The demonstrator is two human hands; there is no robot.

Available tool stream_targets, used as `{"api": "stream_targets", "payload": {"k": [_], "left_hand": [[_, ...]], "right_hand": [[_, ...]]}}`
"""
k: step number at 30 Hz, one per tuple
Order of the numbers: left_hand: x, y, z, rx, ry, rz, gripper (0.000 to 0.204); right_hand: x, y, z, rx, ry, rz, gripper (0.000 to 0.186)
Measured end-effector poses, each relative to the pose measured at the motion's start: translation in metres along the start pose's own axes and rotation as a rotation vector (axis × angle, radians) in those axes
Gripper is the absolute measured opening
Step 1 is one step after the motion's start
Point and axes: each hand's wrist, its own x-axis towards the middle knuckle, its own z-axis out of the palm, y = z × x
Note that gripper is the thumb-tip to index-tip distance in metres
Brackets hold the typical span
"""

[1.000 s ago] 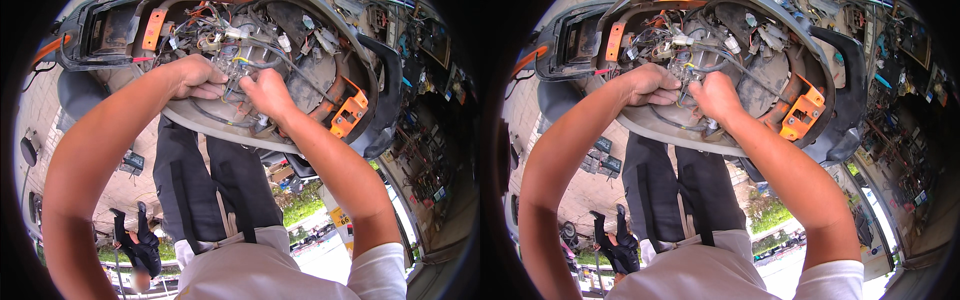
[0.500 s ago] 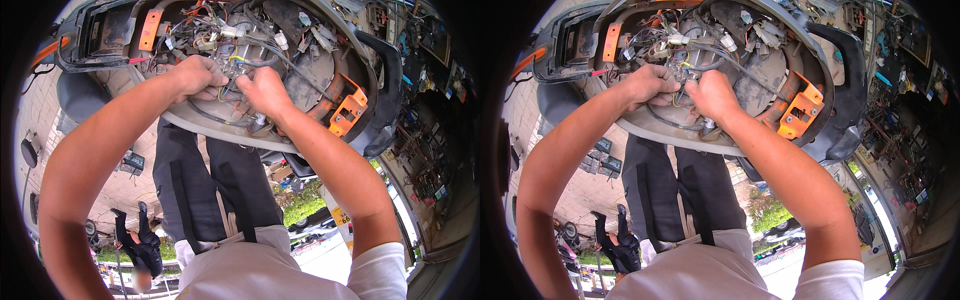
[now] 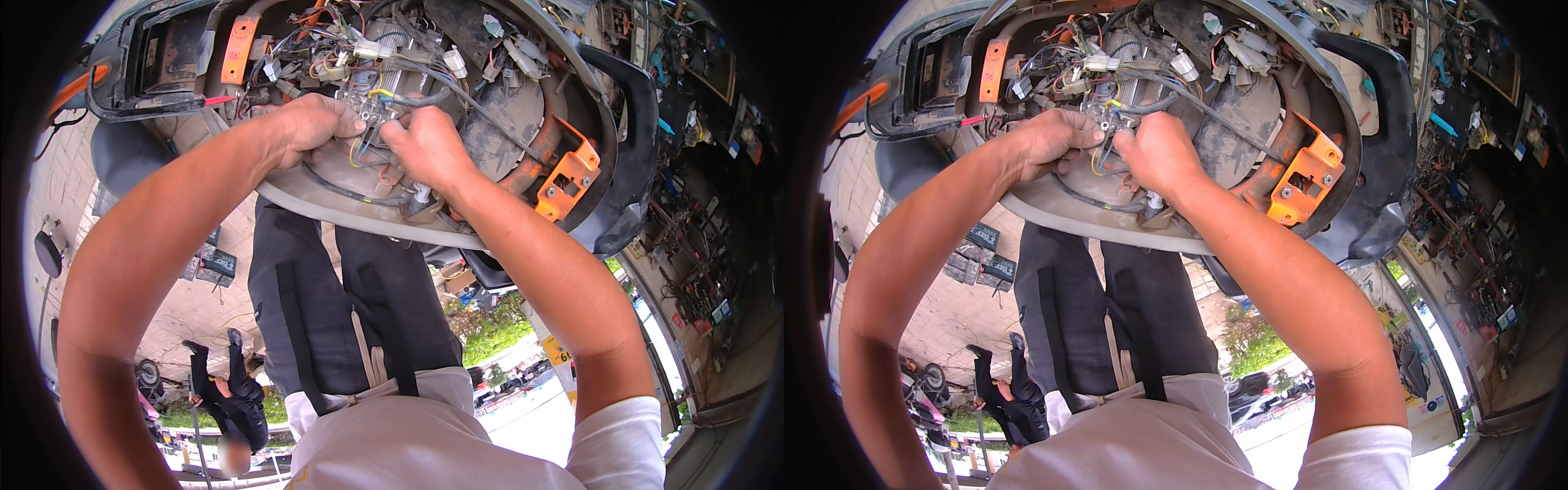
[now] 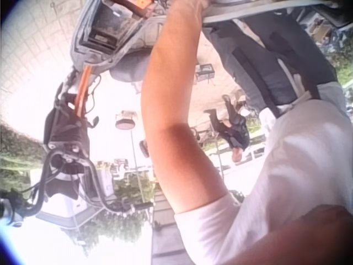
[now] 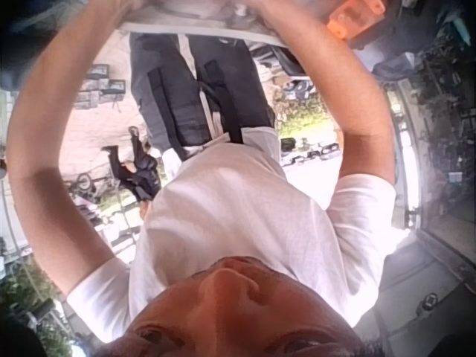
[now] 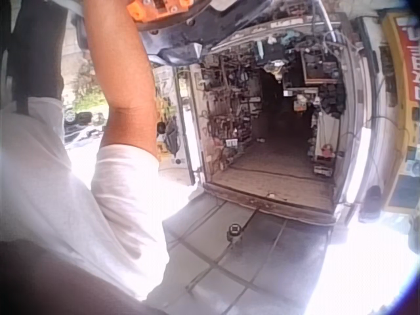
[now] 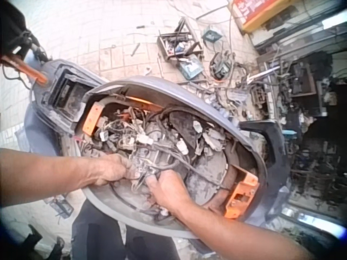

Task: The person works on the internal wiring of an electric scooter, manipulating a bundle of wires and connectors within the open body compartment. They briefly move to the front wheel area to adjust a component before returning to the main wiring harness to continue organizing and connecting the cables.

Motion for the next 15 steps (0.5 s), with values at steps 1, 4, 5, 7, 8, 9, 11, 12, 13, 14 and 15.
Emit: {"api": "stream_targets", "payload": {"k": [1,4,5,7,8,9,11,12,13,14,15], "left_hand": [[-0.001,0.002,0.001,-0.001,0.001,-0.019,0.015],[-0.003,0.004,0.003,-0.012,0.003,-0.060,0.017],[-0.003,0.004,0.003,-0.021,0.003,-0.064,0.017],[-0.003,0.003,0.003,-0.026,0.018,-0.062,0.017],[-0.003,0.003,0.004,-0.023,0.033,-0.057,0.018],[-0.003,0.003,0.004,-0.019,0.048,-0.052,0.019],[-0.005,0.005,0.004,-0.010,0.051,-0.072,0.019],[-0.005,0.006,0.004,-0.006,0.052,-0.083,0.020],[-0.005,0.007,0.005,-0.014,0.061,-0.102,0.019],[-0.006,0.007,0.006,-0.023,0.071,-0.122,0.019],[-0.006,0.008,0.007,-0.032,0.081,-0.142,0.019]], "right_hand": [[-0.001,-0.001,-0.001,-0.006,0.003,-0.001,0.031],[-0.001,0.000,-0.001,0.047,0.009,0.007,0.031],[-0.001,0.000,-0.001,0.044,0.010,-0.009,0.031],[-0.002,0.001,-0.001,0.037,0.015,-0.039,0.031],[-0.001,0.003,-0.001,0.054,-0.008,-0.009,0.031],[0.001,0.004,-0.001,0.071,-0.030,0.021,0.031],[0.002,0.005,0.000,0.087,-0.056,0.055,0.032],[0.002,0.005,-0.001,0.086,-0.058,0.057,0.032],[0.002,0.004,-0.001,0.084,-0.059,0.058,0.032],[0.002,0.006,-0.001,0.083,-0.052,0.036,0.032],[0.003,0.009,0.000,0.083,-0.045,0.015,0.032]]}}
